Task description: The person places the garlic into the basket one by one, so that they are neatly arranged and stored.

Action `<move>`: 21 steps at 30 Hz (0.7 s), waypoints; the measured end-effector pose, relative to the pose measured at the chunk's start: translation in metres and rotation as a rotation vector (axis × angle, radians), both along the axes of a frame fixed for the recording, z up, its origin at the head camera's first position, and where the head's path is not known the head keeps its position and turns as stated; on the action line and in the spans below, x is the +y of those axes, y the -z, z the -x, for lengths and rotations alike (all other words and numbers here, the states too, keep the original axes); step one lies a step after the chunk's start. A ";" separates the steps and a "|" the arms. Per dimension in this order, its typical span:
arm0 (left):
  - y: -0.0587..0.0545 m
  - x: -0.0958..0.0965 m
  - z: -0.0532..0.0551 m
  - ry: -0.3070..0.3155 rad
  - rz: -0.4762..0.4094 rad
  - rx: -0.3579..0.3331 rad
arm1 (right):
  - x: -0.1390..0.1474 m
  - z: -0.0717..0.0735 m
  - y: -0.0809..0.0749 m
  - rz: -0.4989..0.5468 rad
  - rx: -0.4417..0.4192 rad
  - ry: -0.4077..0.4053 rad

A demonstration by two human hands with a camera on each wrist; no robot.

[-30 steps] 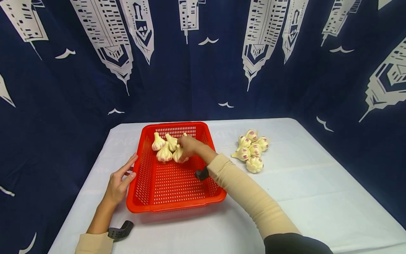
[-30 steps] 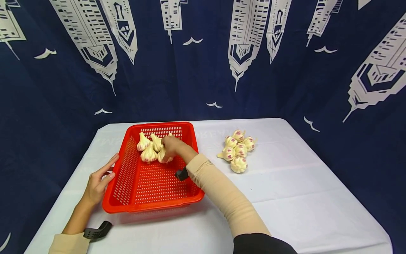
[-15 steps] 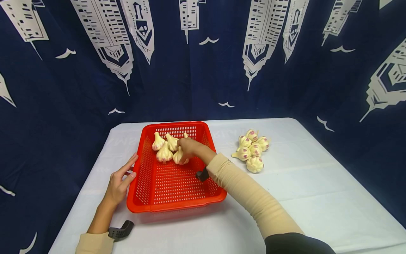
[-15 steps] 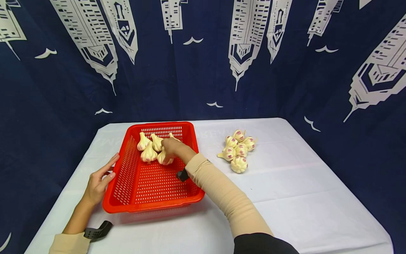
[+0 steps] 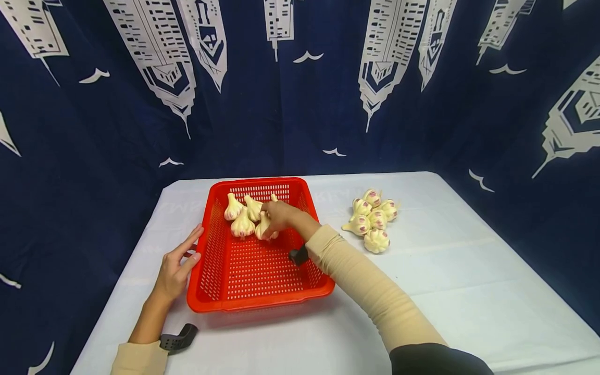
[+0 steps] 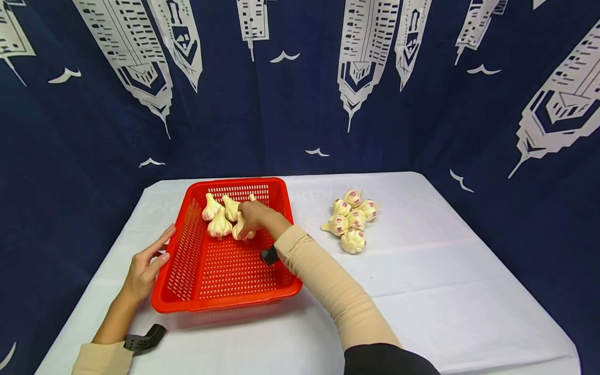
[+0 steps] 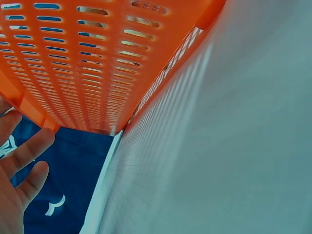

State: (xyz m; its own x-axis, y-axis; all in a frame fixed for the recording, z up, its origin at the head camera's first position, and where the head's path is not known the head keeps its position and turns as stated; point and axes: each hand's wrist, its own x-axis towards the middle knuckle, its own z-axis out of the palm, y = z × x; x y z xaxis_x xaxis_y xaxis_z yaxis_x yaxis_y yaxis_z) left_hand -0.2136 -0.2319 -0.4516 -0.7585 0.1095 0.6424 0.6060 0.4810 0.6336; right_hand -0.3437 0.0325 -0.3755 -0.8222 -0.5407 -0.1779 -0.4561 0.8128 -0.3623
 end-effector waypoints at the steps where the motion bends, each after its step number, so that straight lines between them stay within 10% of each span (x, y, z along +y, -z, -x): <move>1: 0.000 0.000 0.000 0.000 -0.001 -0.002 | 0.000 0.000 0.000 0.002 0.002 0.002; 21: -0.002 -0.001 -0.002 -0.002 0.006 -0.011 | 0.001 0.003 -0.005 0.091 0.054 0.036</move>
State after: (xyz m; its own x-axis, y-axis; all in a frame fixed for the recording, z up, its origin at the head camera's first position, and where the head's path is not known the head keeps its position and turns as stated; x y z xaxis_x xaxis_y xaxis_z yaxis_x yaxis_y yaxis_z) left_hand -0.2113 -0.2326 -0.4495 -0.7656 0.1115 0.6336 0.5981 0.4864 0.6370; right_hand -0.3466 0.0334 -0.3704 -0.8487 -0.5222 -0.0839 -0.4479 0.7939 -0.4112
